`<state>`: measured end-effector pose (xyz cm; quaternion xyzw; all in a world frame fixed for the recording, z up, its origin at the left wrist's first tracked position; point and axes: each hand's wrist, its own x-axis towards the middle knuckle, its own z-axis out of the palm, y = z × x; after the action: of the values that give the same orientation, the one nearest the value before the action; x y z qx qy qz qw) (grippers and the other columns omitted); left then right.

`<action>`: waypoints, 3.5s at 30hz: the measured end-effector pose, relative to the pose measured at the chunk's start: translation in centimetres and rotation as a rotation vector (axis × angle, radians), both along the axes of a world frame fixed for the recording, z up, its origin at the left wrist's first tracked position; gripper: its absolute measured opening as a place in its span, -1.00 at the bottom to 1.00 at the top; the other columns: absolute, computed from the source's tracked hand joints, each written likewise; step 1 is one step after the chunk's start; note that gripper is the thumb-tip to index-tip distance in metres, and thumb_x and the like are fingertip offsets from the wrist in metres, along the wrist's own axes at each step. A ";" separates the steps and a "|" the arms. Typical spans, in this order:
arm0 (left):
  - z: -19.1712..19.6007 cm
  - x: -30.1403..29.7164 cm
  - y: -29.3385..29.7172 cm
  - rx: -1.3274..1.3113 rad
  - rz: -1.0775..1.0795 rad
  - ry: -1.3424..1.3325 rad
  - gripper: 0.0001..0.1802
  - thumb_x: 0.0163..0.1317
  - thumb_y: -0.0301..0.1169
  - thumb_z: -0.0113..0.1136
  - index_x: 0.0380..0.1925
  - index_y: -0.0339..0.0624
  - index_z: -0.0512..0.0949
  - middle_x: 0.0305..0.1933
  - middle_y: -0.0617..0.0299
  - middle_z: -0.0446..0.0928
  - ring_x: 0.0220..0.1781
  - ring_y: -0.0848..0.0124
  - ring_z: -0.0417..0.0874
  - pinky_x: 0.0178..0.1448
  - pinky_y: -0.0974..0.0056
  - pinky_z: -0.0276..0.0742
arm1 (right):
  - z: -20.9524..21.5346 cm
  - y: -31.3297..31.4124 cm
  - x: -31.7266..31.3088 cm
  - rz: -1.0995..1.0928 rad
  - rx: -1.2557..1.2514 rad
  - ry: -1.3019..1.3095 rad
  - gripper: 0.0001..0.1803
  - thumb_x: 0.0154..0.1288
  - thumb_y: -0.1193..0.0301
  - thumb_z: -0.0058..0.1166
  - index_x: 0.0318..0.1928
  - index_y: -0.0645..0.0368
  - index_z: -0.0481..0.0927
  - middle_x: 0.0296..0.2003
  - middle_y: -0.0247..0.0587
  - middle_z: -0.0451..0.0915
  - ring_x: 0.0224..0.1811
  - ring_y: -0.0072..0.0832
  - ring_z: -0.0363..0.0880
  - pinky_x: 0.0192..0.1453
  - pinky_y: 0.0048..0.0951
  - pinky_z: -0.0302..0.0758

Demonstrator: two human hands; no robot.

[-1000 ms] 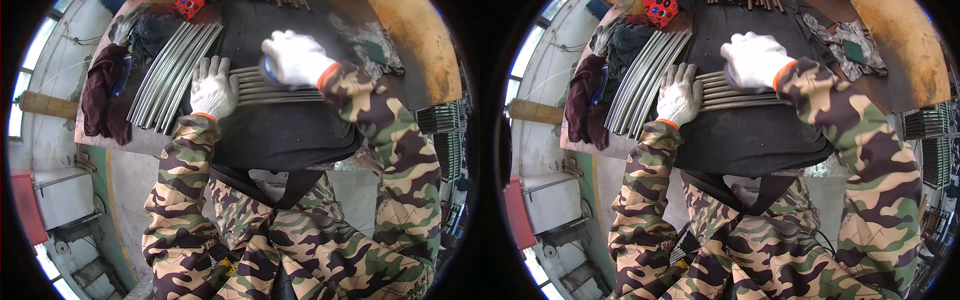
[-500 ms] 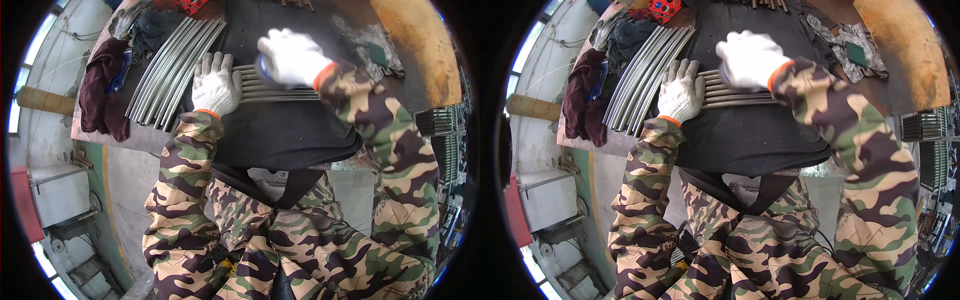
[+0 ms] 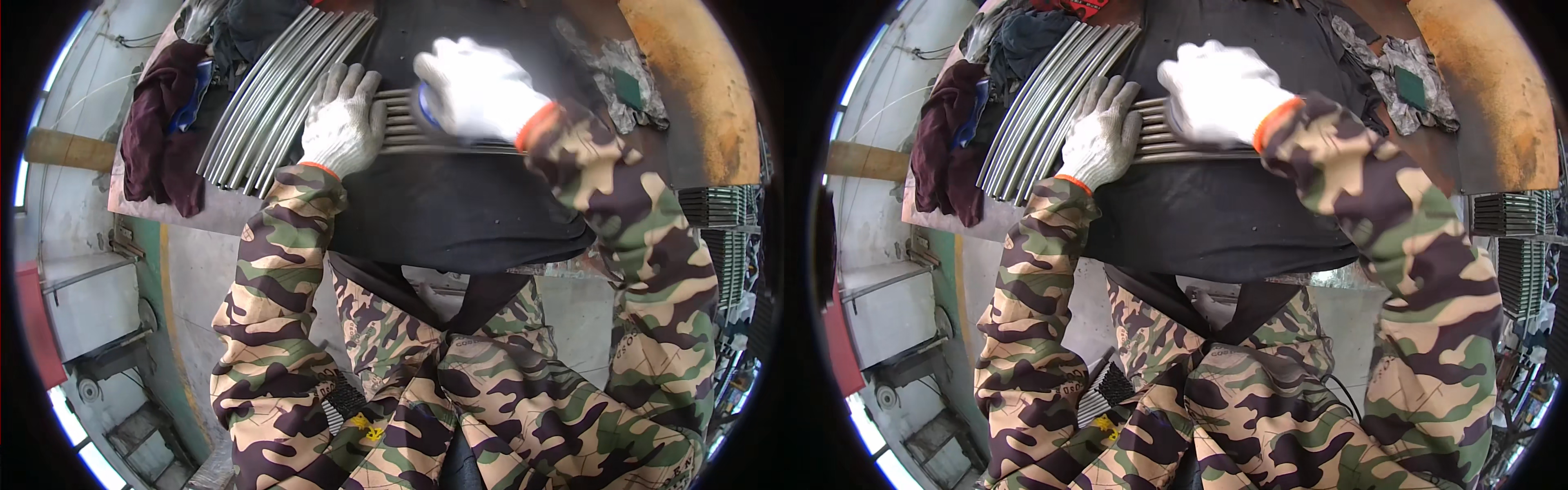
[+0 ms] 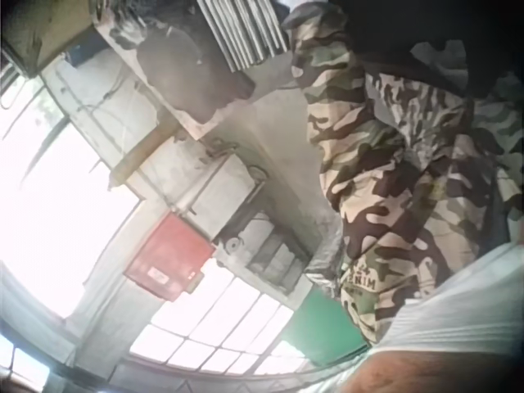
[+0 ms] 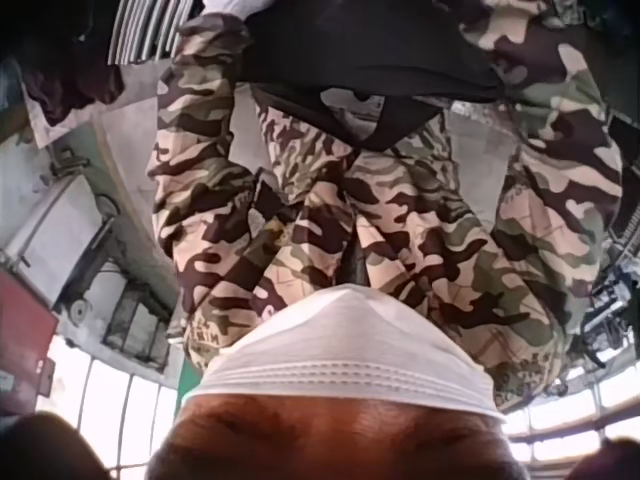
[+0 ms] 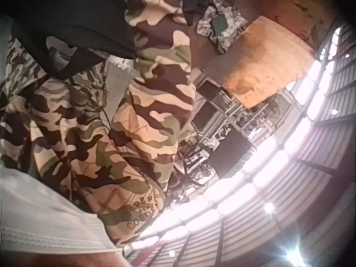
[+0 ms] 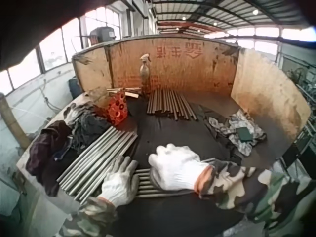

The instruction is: Sanding the ends of metal tube bundles using a pneumatic orbital sander and wiping them with a cloth.

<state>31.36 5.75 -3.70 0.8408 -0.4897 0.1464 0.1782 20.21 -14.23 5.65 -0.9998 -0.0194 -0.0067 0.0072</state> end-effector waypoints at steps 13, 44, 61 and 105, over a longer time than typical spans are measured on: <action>-1.1 0.8 -0.8 -0.041 0.058 -0.122 -0.51 0.46 -0.27 0.17 0.32 -0.21 0.59 0.38 -0.12 0.58 0.51 -0.22 0.45 0.63 -0.21 0.28 | -1.1 -0.6 3.7 -0.086 -0.055 -0.084 -0.71 0.46 0.24 0.09 0.04 0.10 0.66 -0.06 0.01 0.67 0.01 0.05 0.72 0.08 0.11 0.68; 0.3 0.2 -1.1 0.167 0.135 -0.059 -0.43 0.62 -0.11 0.02 0.48 -0.13 0.52 0.55 -0.18 0.48 0.66 -0.22 0.30 0.73 -0.18 0.13 | -3.2 -10.1 -7.4 -0.007 -0.084 -0.239 -0.80 0.45 0.29 0.14 -0.05 0.11 0.60 -0.09 -0.03 0.60 -0.03 0.02 0.69 -0.02 0.08 0.65; 0.0 0.6 -0.7 0.133 0.035 -0.162 -0.44 0.53 -0.19 0.12 0.41 -0.23 0.52 0.44 -0.21 0.54 0.55 -0.31 0.39 0.66 -0.24 0.24 | -1.2 -10.9 -9.0 0.043 -0.024 -0.210 -0.77 0.32 0.24 0.19 -0.22 0.15 0.67 -0.22 0.06 0.66 -0.12 0.06 0.72 -0.12 0.06 0.70; 2.7 -1.2 -4.6 0.130 0.082 -0.129 -0.32 0.48 0.07 0.22 0.39 -0.20 0.56 0.45 -0.13 0.54 0.51 -0.20 0.47 0.63 -0.17 0.29 | 0.3 -9.8 -8.0 0.047 -0.093 -0.342 -0.80 0.37 0.25 0.20 -0.22 0.13 0.63 -0.27 0.02 0.63 -0.20 0.04 0.69 -0.16 0.03 0.67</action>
<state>30.16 1.16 -1.02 0.8587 -0.4739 0.1753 0.0855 12.21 -24.03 5.98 -0.9826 -0.0439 -0.1753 -0.0425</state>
